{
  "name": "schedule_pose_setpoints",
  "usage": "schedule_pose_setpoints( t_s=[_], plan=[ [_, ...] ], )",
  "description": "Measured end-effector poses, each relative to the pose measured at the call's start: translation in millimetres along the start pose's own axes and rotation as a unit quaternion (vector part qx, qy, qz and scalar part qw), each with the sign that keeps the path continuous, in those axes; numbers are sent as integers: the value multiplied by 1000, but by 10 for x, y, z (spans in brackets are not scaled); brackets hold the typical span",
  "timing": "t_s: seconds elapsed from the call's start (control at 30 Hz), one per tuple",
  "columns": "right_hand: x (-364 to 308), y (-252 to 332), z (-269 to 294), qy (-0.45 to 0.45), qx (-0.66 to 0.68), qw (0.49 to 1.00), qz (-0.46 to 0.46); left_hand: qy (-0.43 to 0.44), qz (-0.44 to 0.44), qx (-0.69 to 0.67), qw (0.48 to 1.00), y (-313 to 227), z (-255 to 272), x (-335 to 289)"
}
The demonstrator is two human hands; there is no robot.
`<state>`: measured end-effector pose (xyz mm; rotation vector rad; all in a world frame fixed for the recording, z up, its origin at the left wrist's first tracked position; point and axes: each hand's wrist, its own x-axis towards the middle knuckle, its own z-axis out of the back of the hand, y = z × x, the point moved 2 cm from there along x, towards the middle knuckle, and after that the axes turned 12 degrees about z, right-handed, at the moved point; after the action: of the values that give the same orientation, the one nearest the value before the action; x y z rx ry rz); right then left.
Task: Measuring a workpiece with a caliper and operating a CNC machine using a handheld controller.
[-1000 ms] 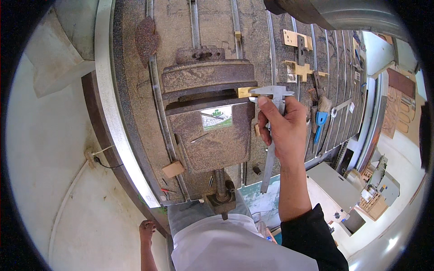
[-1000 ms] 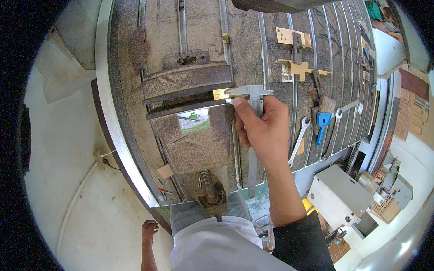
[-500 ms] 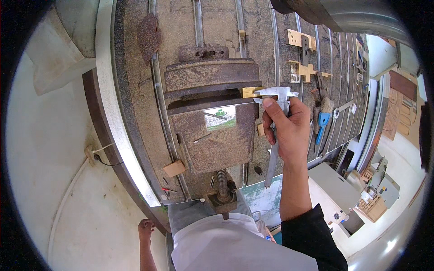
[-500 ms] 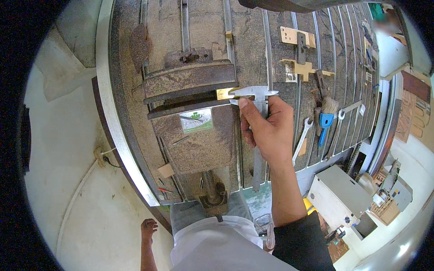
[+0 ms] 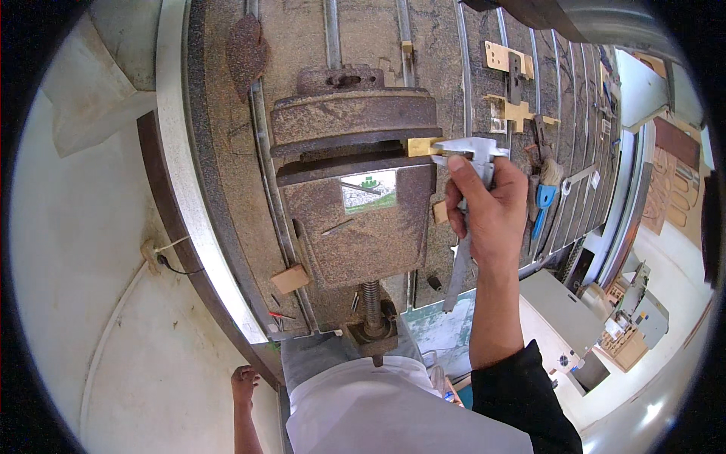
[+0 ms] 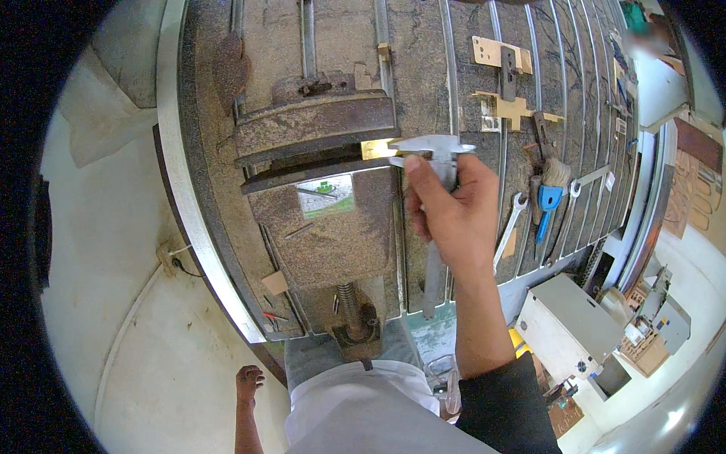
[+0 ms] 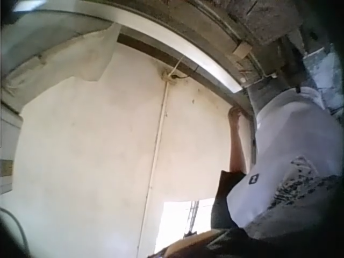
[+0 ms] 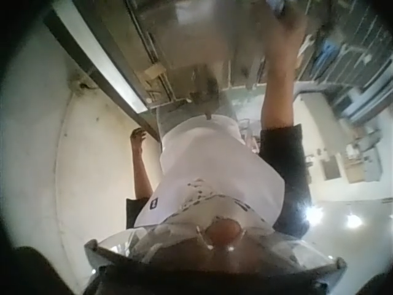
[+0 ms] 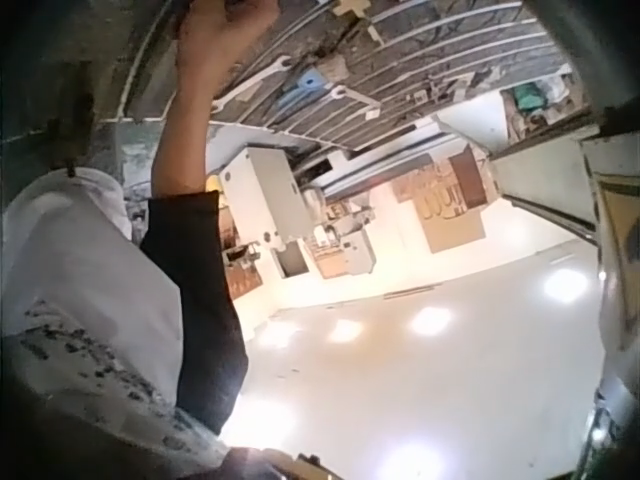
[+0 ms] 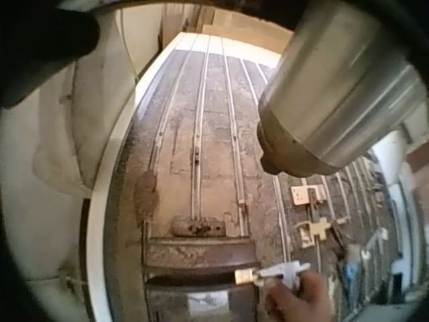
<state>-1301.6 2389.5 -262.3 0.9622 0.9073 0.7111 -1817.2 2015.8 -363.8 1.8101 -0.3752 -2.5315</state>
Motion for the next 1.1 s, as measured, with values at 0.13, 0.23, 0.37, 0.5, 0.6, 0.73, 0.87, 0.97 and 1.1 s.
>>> schedule_pose_setpoints(
  t_s=[0.13, 0.23, 0.37, 0.5, 0.6, 0.73, 0.87, 0.97, 1.1],
  plan=[
    [29, -15, -24, 24, 20, 999, -8, -7, 9, -5, 1000, -28, -12, 4],
    [24, -37, 6, 4, 23, 1000, -12, 13, -29, -31, 999, -32, 6, -16],
    [72, -30, 41, 26, 30, 999, -11, -7, 7, -2, 1000, -139, -37, -84],
    [52, -43, 29, 31, 27, 999, -11, -15, -3, 1, 1000, -150, -71, -109],
    [49, -2, -70, 52, 42, 998, -20, -18, 5, 12, 1000, -123, -81, -93],
    [77, -48, 96, 11, 15, 1000, -19, -5, -11, 8, 1000, -99, -85, -71],
    [39, -45, 35, 17, 25, 999, -12, -10, 1, 5, 1000, -80, -87, -75],
    [49, -22, -38, 45, 34, 998, -3, -14, 5, 5, 1000, -42, -79, -30],
    [71, -12, 88, 25, -1, 1000, -13, -2, -1, -2, 1000, -119, -106, -36]
  ],
)
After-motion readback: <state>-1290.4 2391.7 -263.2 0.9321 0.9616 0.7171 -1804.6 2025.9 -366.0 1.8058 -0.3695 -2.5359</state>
